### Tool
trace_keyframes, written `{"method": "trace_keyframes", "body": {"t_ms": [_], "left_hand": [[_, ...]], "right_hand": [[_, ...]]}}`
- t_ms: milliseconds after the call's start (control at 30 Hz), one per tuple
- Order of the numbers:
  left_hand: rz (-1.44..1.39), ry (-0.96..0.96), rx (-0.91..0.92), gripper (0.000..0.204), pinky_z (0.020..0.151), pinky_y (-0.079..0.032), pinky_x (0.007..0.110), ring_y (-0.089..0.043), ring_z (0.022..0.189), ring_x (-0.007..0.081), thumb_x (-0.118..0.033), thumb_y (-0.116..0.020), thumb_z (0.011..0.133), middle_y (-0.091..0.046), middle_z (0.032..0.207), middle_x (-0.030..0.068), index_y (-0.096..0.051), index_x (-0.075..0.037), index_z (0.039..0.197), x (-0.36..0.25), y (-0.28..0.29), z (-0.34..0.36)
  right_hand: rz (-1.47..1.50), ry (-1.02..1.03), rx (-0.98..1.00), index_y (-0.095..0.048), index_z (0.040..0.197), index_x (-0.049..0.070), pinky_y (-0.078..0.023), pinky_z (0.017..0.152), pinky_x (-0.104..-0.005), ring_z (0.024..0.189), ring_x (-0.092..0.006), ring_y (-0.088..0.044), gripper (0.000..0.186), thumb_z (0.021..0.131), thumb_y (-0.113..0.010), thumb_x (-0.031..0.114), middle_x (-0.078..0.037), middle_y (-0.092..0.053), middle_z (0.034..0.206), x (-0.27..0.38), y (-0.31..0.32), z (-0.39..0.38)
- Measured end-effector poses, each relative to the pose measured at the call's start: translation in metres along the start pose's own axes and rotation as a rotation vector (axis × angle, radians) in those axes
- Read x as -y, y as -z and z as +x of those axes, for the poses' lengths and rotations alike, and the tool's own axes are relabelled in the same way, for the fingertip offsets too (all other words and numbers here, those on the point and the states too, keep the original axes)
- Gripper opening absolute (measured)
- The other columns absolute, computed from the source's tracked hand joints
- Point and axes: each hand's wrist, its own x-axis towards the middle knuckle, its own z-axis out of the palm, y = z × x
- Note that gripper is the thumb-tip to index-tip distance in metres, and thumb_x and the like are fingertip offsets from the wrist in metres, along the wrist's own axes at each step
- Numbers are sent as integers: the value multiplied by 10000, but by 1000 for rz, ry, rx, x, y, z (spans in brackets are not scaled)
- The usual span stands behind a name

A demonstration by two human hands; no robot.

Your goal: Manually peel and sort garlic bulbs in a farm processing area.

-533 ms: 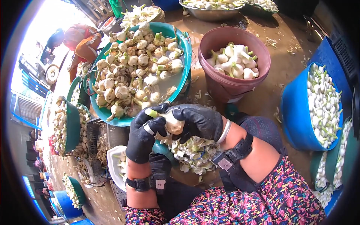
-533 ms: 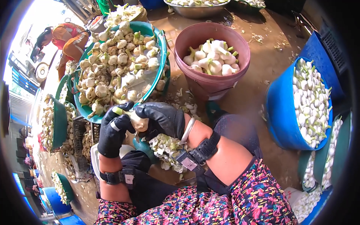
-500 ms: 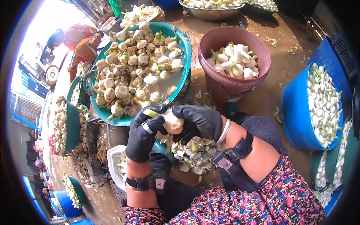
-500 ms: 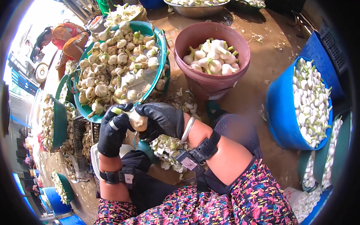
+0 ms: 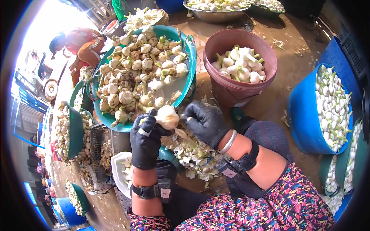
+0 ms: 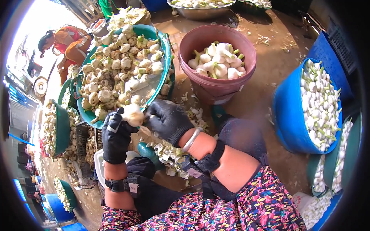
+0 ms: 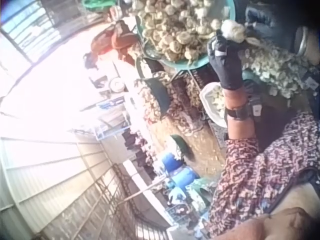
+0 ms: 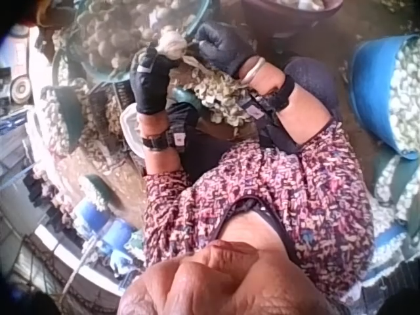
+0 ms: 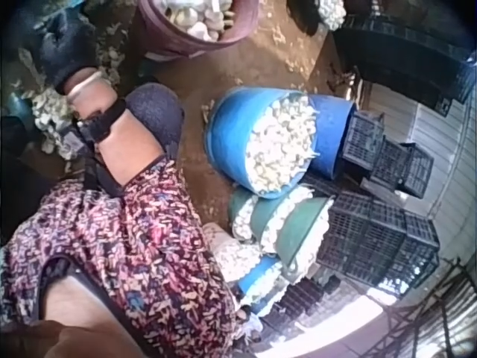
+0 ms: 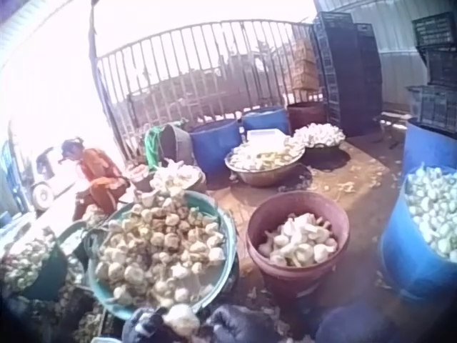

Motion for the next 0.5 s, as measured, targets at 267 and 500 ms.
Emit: {"method": "trace_keyframes", "body": {"t_ms": [267, 500], "left_hand": [[38, -66, -72, 326, 651, -528, 322, -609, 696, 188, -169, -522, 869, -589, 847, 117, -501, -7, 1150, 5, -3, 1], [717, -699, 106, 274, 690, -537, 336, -636, 769, 239, -135, -522, 861, -578, 1076, 134, -551, 25, 1083, 22, 9, 8]], "right_hand": [[80, -199, 44, -587, 887, 25, -485, 723, -297, 813, -123, -593, 146, 765, -617, 98, -69, -626, 856, -6, 1, 3], [149, -219, -201, -597, 890, 43, -471, 571, -268, 607, -76, -548, 143, 789, -651, 129, -5, -615, 697, -10, -1, 9]]}}
